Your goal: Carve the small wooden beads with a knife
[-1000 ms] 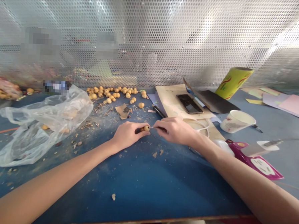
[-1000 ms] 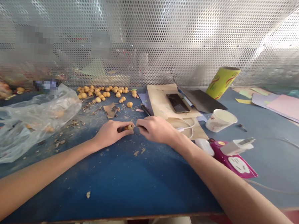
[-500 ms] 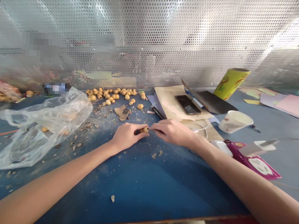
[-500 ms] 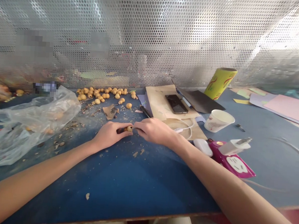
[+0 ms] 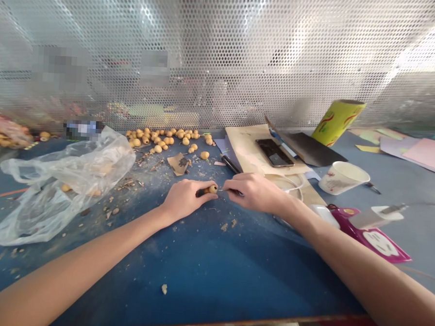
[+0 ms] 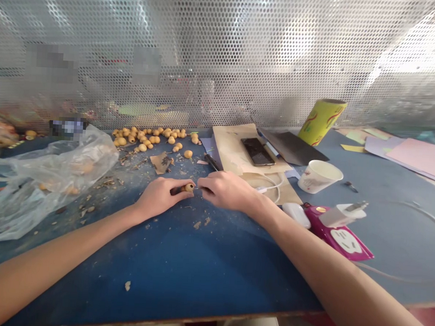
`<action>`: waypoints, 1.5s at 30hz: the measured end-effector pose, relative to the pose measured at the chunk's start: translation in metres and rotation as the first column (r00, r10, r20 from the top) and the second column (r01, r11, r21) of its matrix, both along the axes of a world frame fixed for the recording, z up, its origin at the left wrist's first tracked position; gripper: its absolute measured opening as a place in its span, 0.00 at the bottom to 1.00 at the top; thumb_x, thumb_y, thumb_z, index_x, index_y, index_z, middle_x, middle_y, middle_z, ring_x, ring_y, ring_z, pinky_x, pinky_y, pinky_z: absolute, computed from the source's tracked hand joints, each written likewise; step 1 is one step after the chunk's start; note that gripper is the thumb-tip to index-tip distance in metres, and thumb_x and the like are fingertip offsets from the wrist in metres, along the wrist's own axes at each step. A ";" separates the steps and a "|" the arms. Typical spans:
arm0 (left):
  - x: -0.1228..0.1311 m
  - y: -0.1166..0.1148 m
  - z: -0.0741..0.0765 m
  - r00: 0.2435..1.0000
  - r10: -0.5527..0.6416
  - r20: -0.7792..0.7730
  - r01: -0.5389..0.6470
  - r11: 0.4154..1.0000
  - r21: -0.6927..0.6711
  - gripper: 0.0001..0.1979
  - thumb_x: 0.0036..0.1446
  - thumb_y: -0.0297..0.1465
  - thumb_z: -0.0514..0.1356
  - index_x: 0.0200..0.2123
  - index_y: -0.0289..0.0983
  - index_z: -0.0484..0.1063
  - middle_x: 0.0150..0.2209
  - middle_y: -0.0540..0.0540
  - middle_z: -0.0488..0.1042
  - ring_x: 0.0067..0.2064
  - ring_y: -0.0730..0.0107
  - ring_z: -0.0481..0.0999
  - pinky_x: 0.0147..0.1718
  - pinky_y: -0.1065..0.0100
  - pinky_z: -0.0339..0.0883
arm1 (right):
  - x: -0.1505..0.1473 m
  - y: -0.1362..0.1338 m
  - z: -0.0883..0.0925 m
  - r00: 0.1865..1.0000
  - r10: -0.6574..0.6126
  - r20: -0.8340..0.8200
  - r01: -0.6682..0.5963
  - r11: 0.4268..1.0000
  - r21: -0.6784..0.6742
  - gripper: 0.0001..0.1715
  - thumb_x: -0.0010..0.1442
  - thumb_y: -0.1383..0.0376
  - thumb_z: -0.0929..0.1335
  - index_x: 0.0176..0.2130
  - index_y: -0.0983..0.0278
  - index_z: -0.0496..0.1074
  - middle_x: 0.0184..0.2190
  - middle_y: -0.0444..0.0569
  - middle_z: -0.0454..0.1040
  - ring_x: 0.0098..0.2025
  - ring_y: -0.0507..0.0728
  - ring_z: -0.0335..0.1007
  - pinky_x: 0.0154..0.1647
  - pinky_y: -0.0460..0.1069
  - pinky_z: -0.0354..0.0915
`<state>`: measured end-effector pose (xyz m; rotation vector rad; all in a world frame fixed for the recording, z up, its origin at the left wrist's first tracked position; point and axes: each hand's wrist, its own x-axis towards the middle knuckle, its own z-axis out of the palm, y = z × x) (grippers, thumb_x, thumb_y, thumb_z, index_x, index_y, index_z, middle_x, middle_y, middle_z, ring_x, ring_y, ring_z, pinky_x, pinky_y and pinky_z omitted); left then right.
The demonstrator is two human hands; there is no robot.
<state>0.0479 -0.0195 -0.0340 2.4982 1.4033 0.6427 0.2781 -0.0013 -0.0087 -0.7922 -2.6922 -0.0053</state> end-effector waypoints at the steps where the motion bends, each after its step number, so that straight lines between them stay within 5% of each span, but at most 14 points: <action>1: 0.000 0.000 0.000 1.000 0.000 -0.002 0.000 1.000 0.003 0.17 0.61 0.45 0.57 0.49 0.48 0.77 0.32 0.50 0.80 0.29 0.69 0.74 0.26 0.71 0.57 | 0.000 -0.001 0.001 1.000 -0.003 0.000 0.003 1.000 0.001 0.12 0.64 0.67 0.61 0.34 0.65 0.72 0.24 0.46 0.68 0.26 0.51 0.59 0.29 0.47 0.51; 38: 0.000 0.000 -0.001 1.000 0.002 -0.001 -0.002 1.000 0.005 0.18 0.62 0.46 0.57 0.51 0.48 0.76 0.29 0.52 0.79 0.28 0.70 0.74 0.25 0.72 0.55 | -0.004 0.002 -0.005 0.999 0.021 -0.027 -0.022 0.999 -0.024 0.11 0.65 0.68 0.61 0.36 0.66 0.72 0.27 0.47 0.69 0.29 0.52 0.62 0.32 0.46 0.56; 45: 0.000 0.001 -0.002 1.000 0.006 0.020 -0.006 1.000 -0.006 0.18 0.61 0.45 0.58 0.51 0.48 0.76 0.36 0.50 0.81 0.31 0.69 0.76 0.28 0.72 0.60 | -0.003 0.002 -0.005 1.000 0.014 -0.014 -0.014 1.000 -0.018 0.12 0.66 0.67 0.61 0.39 0.66 0.73 0.28 0.48 0.70 0.30 0.52 0.62 0.32 0.47 0.55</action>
